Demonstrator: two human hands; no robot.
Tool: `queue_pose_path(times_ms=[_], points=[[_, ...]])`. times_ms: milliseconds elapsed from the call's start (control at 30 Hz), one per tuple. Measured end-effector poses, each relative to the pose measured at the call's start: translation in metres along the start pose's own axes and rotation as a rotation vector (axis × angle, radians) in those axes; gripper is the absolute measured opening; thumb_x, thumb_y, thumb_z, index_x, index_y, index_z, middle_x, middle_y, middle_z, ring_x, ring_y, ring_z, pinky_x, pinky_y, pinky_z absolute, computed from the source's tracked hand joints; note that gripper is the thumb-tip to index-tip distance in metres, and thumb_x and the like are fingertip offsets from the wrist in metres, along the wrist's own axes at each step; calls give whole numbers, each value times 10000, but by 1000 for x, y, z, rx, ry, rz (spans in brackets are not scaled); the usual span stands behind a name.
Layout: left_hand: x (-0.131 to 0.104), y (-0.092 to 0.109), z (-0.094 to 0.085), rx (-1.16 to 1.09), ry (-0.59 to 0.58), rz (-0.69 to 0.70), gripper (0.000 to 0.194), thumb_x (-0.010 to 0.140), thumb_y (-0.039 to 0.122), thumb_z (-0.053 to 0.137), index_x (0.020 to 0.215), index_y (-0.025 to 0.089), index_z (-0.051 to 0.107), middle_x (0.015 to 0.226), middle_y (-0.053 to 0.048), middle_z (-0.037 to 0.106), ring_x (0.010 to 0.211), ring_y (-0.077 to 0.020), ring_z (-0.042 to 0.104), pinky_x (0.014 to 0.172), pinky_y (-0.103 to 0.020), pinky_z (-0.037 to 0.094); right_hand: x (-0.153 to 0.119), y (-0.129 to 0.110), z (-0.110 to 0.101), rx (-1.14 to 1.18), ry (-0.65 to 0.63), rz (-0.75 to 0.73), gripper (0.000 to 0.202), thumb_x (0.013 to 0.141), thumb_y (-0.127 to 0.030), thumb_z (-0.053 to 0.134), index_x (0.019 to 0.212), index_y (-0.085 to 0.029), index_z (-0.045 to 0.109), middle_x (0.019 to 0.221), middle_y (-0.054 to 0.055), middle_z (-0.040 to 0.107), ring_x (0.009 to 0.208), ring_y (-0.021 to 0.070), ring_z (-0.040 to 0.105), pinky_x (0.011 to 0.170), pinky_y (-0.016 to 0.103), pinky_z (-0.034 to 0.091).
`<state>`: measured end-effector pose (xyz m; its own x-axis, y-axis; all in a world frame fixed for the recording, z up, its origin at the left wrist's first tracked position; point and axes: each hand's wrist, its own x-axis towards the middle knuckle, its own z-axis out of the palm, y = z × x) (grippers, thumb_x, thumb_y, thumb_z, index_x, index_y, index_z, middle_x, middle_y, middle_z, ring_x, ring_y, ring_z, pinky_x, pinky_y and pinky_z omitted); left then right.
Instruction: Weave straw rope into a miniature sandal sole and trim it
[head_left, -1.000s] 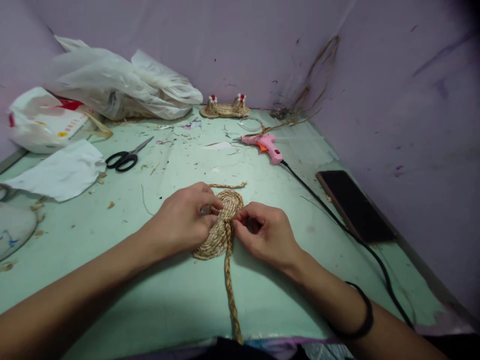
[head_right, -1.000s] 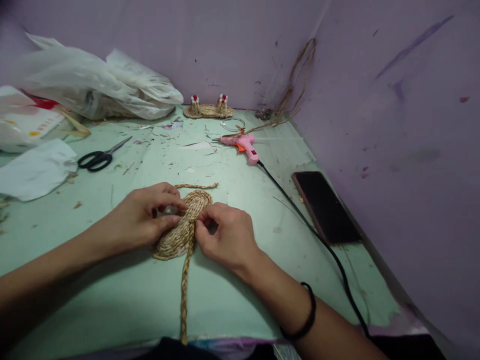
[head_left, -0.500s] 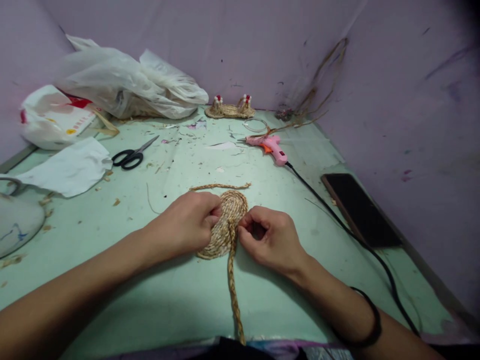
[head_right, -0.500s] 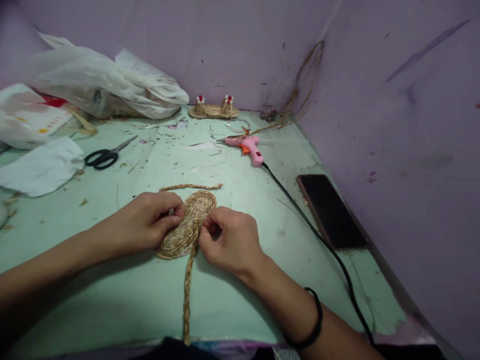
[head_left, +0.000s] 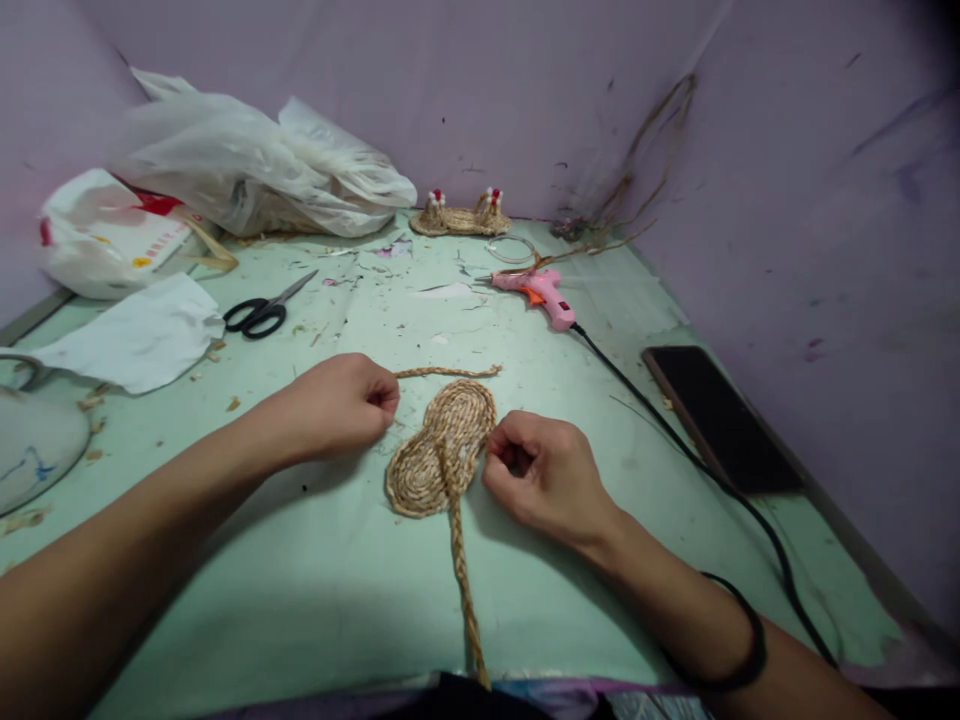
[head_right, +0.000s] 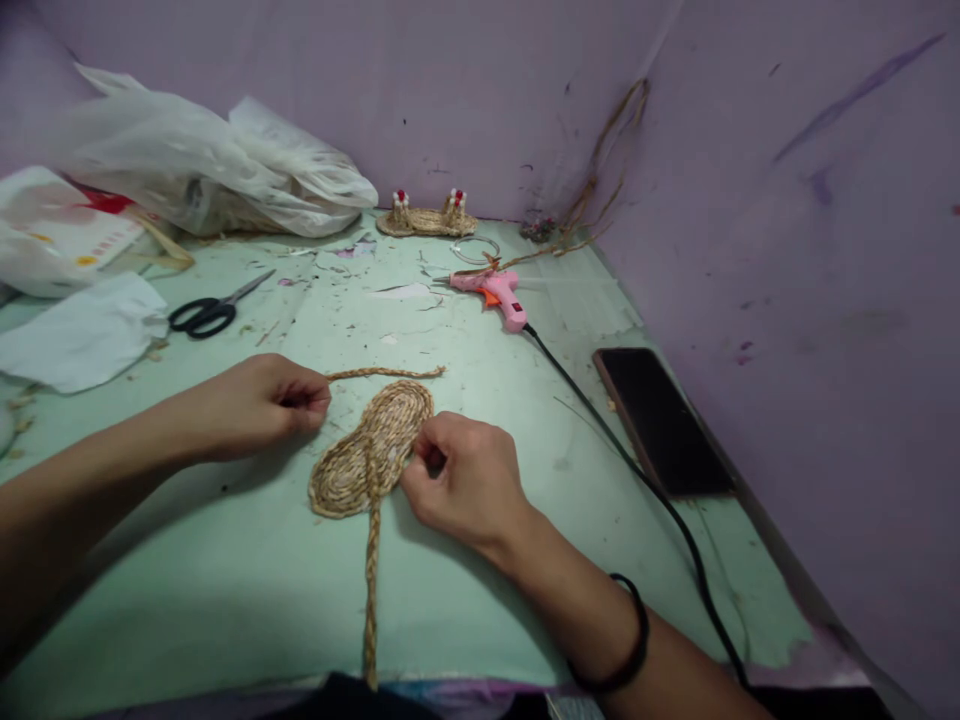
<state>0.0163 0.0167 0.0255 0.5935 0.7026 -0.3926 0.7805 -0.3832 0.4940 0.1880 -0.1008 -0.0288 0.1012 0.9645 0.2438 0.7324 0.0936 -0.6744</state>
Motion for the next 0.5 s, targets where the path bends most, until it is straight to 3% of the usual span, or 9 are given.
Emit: queue_pose_path(times_ms=[267, 500], points=[[-4, 2, 3, -183, -71, 80, 43, 580, 186, 481, 547, 164, 497, 494, 37, 425, 487, -91, 338, 473, -229, 249, 5, -4, 3, 182, 31, 57, 137, 730, -222, 559, 760, -137, 662, 608, 10, 618, 470, 84, 462, 472, 219, 372], [-3, -4, 0, -218, -103, 124, 57, 597, 199, 496, 559, 158, 500, 494, 44, 395, 482, -81, 319, 465, -214, 245, 8, -10, 7, 92, -100, -54, 112, 725, -231, 593, 782, -166, 664, 679, 10, 631, 589, 114, 533, 547, 239, 389]])
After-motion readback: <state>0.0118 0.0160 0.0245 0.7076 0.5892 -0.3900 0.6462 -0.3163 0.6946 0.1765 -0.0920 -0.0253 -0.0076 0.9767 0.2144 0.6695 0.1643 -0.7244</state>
